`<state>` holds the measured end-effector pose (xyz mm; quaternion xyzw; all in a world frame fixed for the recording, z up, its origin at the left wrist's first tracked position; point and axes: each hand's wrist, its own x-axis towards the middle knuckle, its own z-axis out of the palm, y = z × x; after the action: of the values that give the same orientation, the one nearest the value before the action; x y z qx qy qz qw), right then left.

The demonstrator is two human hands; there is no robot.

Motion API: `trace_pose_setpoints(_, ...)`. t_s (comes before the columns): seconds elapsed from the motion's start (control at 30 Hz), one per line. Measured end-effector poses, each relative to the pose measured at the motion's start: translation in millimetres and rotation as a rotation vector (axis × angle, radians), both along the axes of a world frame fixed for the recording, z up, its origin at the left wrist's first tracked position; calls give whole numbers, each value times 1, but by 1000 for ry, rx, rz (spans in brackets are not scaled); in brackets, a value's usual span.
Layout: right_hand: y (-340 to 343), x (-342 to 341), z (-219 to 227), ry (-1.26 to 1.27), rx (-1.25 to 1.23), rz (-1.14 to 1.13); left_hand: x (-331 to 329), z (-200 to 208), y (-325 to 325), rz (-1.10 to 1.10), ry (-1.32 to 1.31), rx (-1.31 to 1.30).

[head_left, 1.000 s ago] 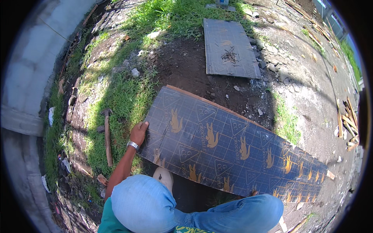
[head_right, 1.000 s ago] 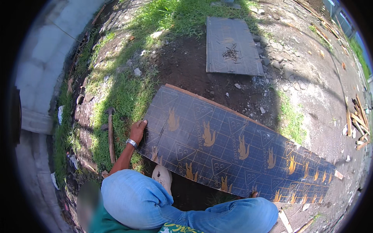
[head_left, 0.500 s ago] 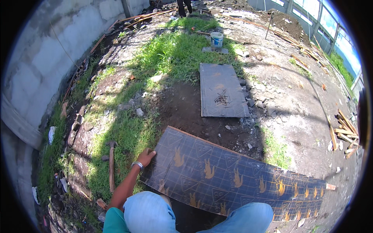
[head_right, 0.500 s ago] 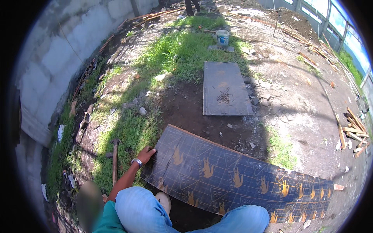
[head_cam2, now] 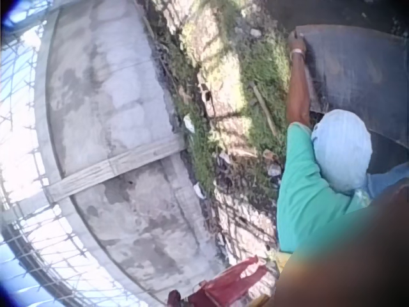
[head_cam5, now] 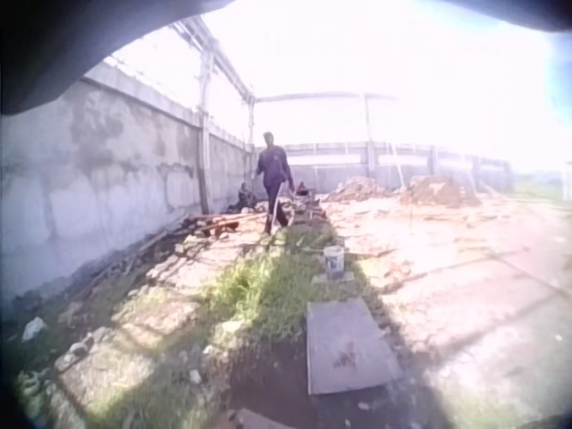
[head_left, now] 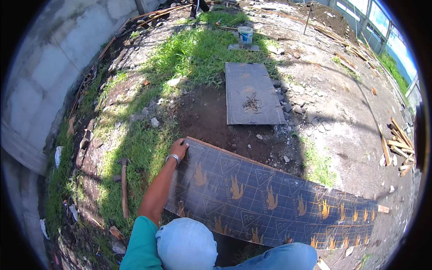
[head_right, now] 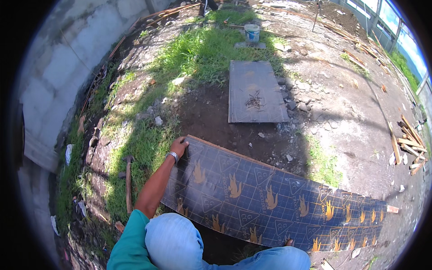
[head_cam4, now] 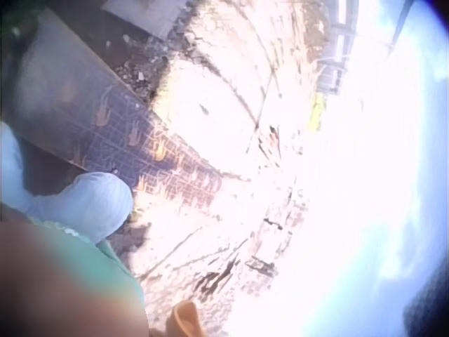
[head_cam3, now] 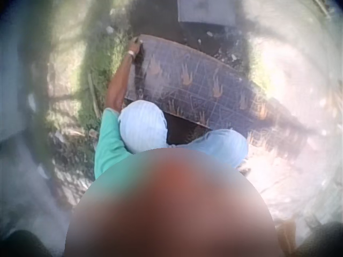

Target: The person positions a large patterned tile on a wooden support, uses a hand saw to cut it, then uses a hammer to tap the tile and a wooden strip to adjust alignment. The person handles the tile and tools directly on the ground.

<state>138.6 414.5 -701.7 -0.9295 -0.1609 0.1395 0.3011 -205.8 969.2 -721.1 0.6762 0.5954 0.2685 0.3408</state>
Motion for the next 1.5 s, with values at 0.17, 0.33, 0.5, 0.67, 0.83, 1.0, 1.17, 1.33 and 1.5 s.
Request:
trace_pose_setpoints(0.17,0,5,2,-1,11,-10,5,14,3,11,47,17)
trace_pose_setpoints(0.33,7,9,-1,-1,-17,-8,4,7,8,60,55,-5)
trace_pose_setpoints(0.5,11,12,-2,12,-29,-13,-4,-10,14,65,-87,-30)
trace_pose_setpoints(0.67,9,15,-1,35,-30,-22,-3,-22,17,54,-54,-10)
trace_pose_setpoints(0.83,-1,15,-4,58,-6,-22,-5,-12,19,-20,-56,-35)
trace_pose_setpoints(1.0,-47,16,22,105,41,-38,13,36,26,-87,385,262)
trace_pose_setpoints(1.17,-80,47,85,-130,88,16,57,67,20,-266,465,230)
trace_pose_setpoints(1.33,-10,106,66,-561,-83,-24,68,45,-7,-210,567,154)
trace_pose_setpoints(1.5,33,146,-3,-688,-380,76,62,37,-2,-252,487,318)
